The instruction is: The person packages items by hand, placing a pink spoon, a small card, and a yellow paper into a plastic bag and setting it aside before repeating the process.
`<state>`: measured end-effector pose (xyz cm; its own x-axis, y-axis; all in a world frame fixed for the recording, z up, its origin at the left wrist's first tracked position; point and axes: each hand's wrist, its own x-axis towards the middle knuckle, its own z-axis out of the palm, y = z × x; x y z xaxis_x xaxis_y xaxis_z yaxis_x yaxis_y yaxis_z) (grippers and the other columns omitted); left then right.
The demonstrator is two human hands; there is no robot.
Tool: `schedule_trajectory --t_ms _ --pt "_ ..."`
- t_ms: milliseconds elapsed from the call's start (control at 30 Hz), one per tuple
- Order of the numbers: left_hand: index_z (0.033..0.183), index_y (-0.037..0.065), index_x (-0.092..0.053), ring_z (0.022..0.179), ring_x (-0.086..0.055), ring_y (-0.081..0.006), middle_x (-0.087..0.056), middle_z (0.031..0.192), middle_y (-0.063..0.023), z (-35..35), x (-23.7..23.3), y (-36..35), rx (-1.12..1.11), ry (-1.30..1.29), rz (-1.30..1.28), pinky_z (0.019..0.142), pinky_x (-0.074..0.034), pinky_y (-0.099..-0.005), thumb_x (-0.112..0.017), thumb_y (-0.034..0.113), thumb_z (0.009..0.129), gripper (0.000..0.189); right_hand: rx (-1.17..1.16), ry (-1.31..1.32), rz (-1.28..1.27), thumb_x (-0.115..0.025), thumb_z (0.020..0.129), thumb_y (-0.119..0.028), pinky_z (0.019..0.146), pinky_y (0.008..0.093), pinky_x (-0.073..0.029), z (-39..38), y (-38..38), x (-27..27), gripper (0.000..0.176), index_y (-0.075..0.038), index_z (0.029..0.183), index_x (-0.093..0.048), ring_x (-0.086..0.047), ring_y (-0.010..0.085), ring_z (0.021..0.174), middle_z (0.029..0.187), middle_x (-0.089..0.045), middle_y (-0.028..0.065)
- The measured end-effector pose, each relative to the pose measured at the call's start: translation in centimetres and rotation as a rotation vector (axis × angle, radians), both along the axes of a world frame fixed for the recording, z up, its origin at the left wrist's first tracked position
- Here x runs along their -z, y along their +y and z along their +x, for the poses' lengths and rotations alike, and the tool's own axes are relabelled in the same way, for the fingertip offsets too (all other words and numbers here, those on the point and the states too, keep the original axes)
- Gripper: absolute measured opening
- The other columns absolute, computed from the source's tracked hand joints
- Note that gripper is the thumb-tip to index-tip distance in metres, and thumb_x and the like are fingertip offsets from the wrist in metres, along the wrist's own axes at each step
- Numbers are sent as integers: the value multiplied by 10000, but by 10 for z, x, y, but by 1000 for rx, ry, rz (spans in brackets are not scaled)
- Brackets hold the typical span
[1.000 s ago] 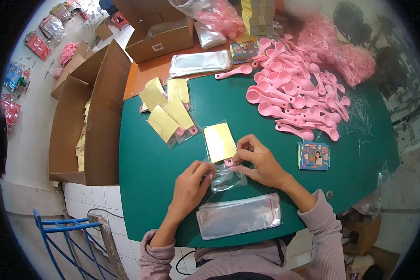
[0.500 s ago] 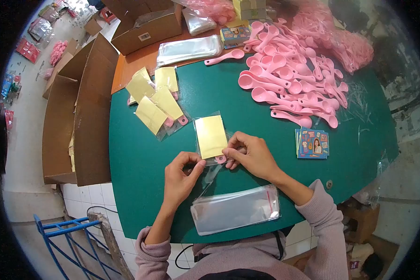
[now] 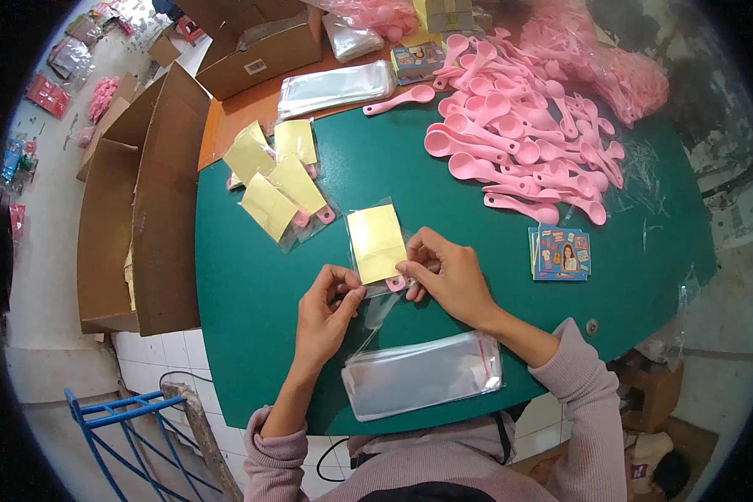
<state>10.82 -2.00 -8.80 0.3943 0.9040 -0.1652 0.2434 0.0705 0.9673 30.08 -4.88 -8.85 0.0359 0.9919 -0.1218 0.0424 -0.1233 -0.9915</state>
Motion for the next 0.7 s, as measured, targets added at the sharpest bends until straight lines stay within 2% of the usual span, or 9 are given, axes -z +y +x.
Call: schedule_trajectory --t_ms 67,233,300,367,433,500,567,633,700 --pt "952 23 -501 749 -501 -50 -536 868 -1 0 0 0 13 21 3 587 -422 -177 -576 54 833 144 14 6 -19 -583 829 -59 447 210 -476 -2 0 -2 129 24 907 -521 -593 98 541 689 -598 74" --pt "1234 34 -467 748 -491 -53 -548 913 -18 2 -9 4 13 0 -27 612 -419 -178 -571 40 824 423 17 -82 -37 -593 819 -75 462 234 -466 4 1 -11 235 6 1035 -547 -582 103 533 673 -595 70" --pt "1248 41 -456 778 -515 -77 -543 1021 -43 0 -14 16 19 -40 80 634 -443 -200 -580 42 815 451 -15 -481 167 -598 801 -99 541 295 -472 20 6 -18 228 -20 1011 -562 -598 180 608 739 -592 99" --pt "1286 50 -421 867 -531 -108 -510 1195 -90 -7 -29 32 -24 -87 189 687 -473 -234 -591 70 814 502 176 -860 380 -601 772 -116 668 347 -456 45 13 -20 214 -44 971 -576 -571 260 772 849 -566 112" --pt "1252 42 -450 871 -538 -135 -523 1155 -103 -17 -38 60 -135 -59 240 695 -475 -262 -595 86 813 465 246 -1208 444 -597 753 -102 743 371 -422 78 16 -25 207 -59 953 -572 -520 283 873 919 -538 108" --pt "1218 35 -478 875 -546 -162 -535 1114 -117 -20 -39 65 -250 -28 291 703 -477 -291 -599 102 811 430 235 -1298 413 -599 742 -95 753 376 -410 101 12 -21 227 -63 964 -567 -512 274 881 917 -534 101" --pt "1130 28 -515 839 -551 -255 -533 985 -145 -17 -36 64 -316 536 984 736 -461 -350 -610 126 798 359 211 -1366 383 -591 727 -68 754 387 -387 112 13 -12 274 -75 997 -553 -504 256 885 922 -530 91" --pt "1049 -13 -511 797 -567 -313 -536 951 -158 0 -27 42 0 381 759 731 -457 -371 -618 76 772 310 193 -1375 366 -592 720 -54 766 383 -387 112 15 -10 271 -63 988 -556 -508 267 895 935 -532 95" --pt "1085 6 -515 765 -565 -275 -551 890 -146 20 -9 23 9 433 763 709 -457 -369 -650 97 745 376 170 -1389 352 -594 713 -40 778 379 -387 111 17 -11 268 -52 978 -558 -512 278 906 947 -535 99"
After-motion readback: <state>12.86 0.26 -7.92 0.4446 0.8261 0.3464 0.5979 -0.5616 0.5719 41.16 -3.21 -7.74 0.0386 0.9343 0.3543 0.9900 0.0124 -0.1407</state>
